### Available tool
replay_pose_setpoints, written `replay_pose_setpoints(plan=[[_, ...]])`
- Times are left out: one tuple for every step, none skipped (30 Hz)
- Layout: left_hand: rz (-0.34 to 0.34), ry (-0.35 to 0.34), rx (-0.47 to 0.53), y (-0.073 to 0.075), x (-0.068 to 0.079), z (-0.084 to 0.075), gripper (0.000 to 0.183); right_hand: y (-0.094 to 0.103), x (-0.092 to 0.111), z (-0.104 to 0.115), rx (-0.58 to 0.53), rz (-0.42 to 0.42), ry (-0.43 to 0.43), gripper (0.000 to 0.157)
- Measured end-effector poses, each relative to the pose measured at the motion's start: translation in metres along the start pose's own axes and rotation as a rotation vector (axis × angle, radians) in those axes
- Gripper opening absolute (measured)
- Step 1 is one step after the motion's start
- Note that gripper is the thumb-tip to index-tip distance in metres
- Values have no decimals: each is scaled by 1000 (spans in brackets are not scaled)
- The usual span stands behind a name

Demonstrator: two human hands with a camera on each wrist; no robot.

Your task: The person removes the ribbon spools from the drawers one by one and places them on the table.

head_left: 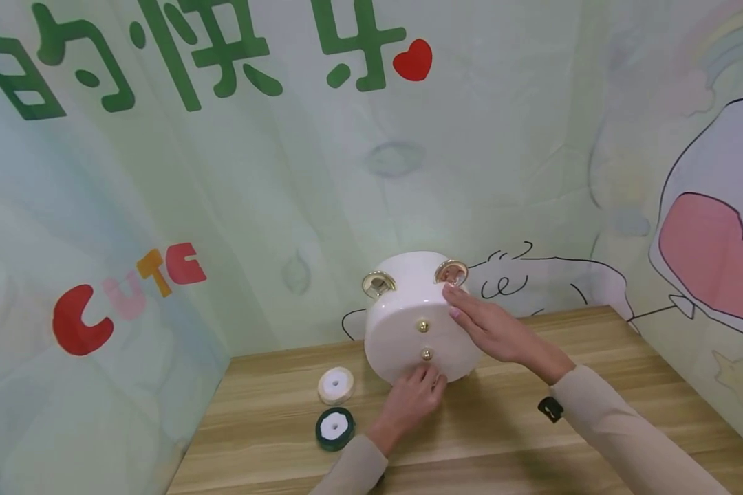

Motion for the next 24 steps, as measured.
replay_pose_setpoints(plan=[[6, -3, -13, -2, 0, 0, 21, 0, 0, 0, -2, -1, 1, 55], [6, -9, -26, -3, 1, 0, 19, 0, 0, 0, -4, -1, 0, 56], [4, -15, -35, -5, 1, -1, 19, 0, 1, 0, -4, -1, 0, 56], [2, -20, -41, -6, 1, -1, 19, 0, 1, 0, -4, -2, 0, 56], [0, -26, -50, -7, 1, -1, 19, 0, 1, 0, -2, -2, 1, 56], [-3, -34, -59, -8, 1, -1, 19, 0, 1, -1, 0, -3, 1, 56], [-3, -42, -69, -9, 1, -1, 19, -1, 1, -1, 1, -3, 2, 56], [1, -52, -77, -9, 0, -1, 18, -1, 1, -1, 4, -2, 3, 56], [9, -61, -87, -11, 0, -2, 18, -1, 0, -1, 6, -2, 4, 56], [18, -70, -100, -11, 0, -2, 17, -1, 0, -2, 8, -1, 5, 56], [25, -77, -108, -11, 0, -2, 16, -1, 0, -2, 7, -1, 5, 56], [33, -83, -115, -12, 0, -2, 15, -1, 0, -1, 5, -1, 5, 56], [20, -83, -113, -12, 0, -2, 18, -1, -1, -1, 3, -2, 7, 56], [1, -82, -110, -12, 0, -2, 23, -1, -1, -1, 1, -3, 9, 56], [-18, -79, -104, -12, 0, -2, 29, -2, -1, -1, 1, -3, 10, 56], [-36, -78, -99, -12, 0, -2, 36, -2, -1, -1, -1, -3, 11, 56], [-54, -77, -95, -12, 1, -2, 43, -2, -1, -1, -3, -3, 11, 55], [-72, -77, -93, -13, 1, -3, 51, -2, -1, -1, -2, -3, 10, 55], [-89, -78, -90, -13, 2, -3, 57, -2, -1, -1, -1, -3, 11, 55], [-85, -82, -91, -14, 2, -3, 58, -2, -1, -2, 0, -3, 11, 56], [-78, -86, -94, -14, 2, -4, 58, -2, -1, -2, 0, -3, 11, 56], [-73, -91, -98, -15, 2, -4, 57, -2, -1, -2, 0, -5, 12, 56], [-71, -94, -99, -15, 2, -5, 57, -2, -1, -2, 0, -5, 13, 56], [-69, -98, -99, -15, 2, -5, 57, -2, -1, -1, -1, -5, 14, 56]])
Point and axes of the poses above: each hand's wrist, its own x-axis away from the middle knuckle, its own y-axis out of the back of the hand, z = x × y, the point moved 4 cm from there along -x, towards the middle knuckle, and after that the axes turned 12 degrees about y, right-handed, at the moved point
